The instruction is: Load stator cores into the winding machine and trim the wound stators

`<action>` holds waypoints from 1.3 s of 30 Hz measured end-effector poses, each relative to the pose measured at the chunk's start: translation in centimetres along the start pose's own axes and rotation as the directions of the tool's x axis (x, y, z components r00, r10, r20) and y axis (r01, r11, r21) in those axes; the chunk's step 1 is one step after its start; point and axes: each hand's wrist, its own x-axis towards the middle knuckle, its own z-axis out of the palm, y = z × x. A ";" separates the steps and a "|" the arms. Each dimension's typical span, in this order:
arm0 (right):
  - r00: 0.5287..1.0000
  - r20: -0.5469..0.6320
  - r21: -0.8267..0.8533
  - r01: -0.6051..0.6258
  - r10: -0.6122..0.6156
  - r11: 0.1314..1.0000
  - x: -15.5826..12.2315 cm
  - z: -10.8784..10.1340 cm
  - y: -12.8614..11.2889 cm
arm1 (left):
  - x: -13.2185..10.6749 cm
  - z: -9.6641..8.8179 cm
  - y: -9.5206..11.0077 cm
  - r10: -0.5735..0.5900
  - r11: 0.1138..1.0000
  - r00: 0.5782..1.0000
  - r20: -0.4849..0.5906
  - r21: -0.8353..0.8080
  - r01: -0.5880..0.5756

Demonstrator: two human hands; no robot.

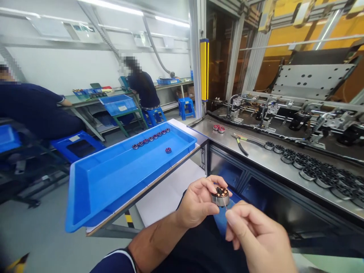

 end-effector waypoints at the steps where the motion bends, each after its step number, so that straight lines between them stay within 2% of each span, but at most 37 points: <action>1: 0.995 0.074 0.132 -0.076 0.067 0.988 -0.2 0.6 0.6 | 0.1 -0.2 0.0 0.001 1.000 1.000 0.011 0.001 -0.001; 3: 0.972 0.185 0.343 -0.205 0.148 0.917 -0.4 1.5 1.6 | 0.3 -0.4 0.1 0.010 1.000 0.999 0.053 0.005 -0.011; 5: 0.961 0.229 0.483 -0.248 0.152 0.840 -0.7 1.8 2.3 | 0.5 -0.6 0.3 0.014 1.000 0.995 0.103 0.008 -0.015; 7: 0.968 0.229 0.563 -0.216 0.100 0.798 -0.9 1.7 2.7 | 0.5 -0.6 0.5 0.002 1.000 0.991 0.137 0.026 -0.006; 12: 0.982 0.189 0.608 -0.136 0.024 0.782 -1.1 2.0 3.2 | 0.1 -0.4 0.7 -0.124 0.982 0.970 0.210 0.165 0.090; 14: 0.989 0.145 0.633 -0.092 -0.001 0.769 -1.2 2.4 3.4 | 0.0 -0.3 0.9 -0.105 0.971 0.961 0.257 0.233 0.043; 15: 0.992 0.127 0.635 -0.074 -0.009 0.769 -1.2 2.5 3.6 | 0.0 -0.3 1.0 -0.058 0.965 0.960 0.274 0.262 -0.017; 18: 0.999 -0.004 0.531 0.034 -0.037 0.847 -1.3 2.1 3.8 | -0.2 -0.2 1.7 0.117 0.903 0.965 0.233 0.380 -0.201; 20: 0.975 -0.178 0.306 0.185 -0.135 0.934 -1.4 1.5 3.8 | -0.5 -0.1 2.1 0.153 0.825 0.973 0.174 0.519 -0.222; 21: 0.940 -0.256 0.157 0.270 -0.225 0.950 -1.4 1.2 3.7 | -0.7 0.0 2.2 0.128 0.789 0.977 0.170 0.580 -0.204; 22: 0.896 -0.299 0.006 0.344 -0.327 0.939 -1.5 0.9 3.7 | -0.9 0.1 2.3 0.083 0.762 0.981 0.178 0.623 -0.177; 24: 0.818 -0.287 -0.229 0.448 -0.499 0.864 -1.6 0.4 3.7 | -1.2 0.4 2.3 -0.002 0.748 0.977 0.215 0.649 -0.141; 26: 0.777 -0.225 -0.343 0.502 -0.589 0.794 -1.9 -0.1 3.8 | -1.3 0.7 2.2 -0.039 0.759 0.970 0.240 0.638 -0.127; 28: 0.781 -0.179 -0.363 0.513 -0.599 0.778 -2.2 -0.6 4.0 | -1.3 0.9 2.1 -0.033 0.754 0.967 0.253 0.642 -0.142; 31: 0.854 -0.142 -0.311 0.442 -0.501 0.842 -2.7 -1.3 3.7 | -1.2 1.1 2.2 0.023 0.697 0.965 0.260 0.688 -0.202; 33: 0.878 -0.152 -0.265 0.406 -0.454 0.874 -2.6 -1.5 2.9 | -1.2 1.2 2.3 0.077 0.638 0.959 0.272 0.726 -0.257; 37: 0.894 -0.146 -0.233 0.385 -0.424 0.893 -2.1 -1.5 1.5 | -1.2 0.8 2.1 0.197 0.514 0.901 0.387 0.742 -0.430; 39: 0.916 -0.154 -0.258 0.324 -0.370 0.910 -2.1 -1.6 1.4 | -1.2 0.5 1.7 0.213 0.517 0.888 0.407 0.724 -0.456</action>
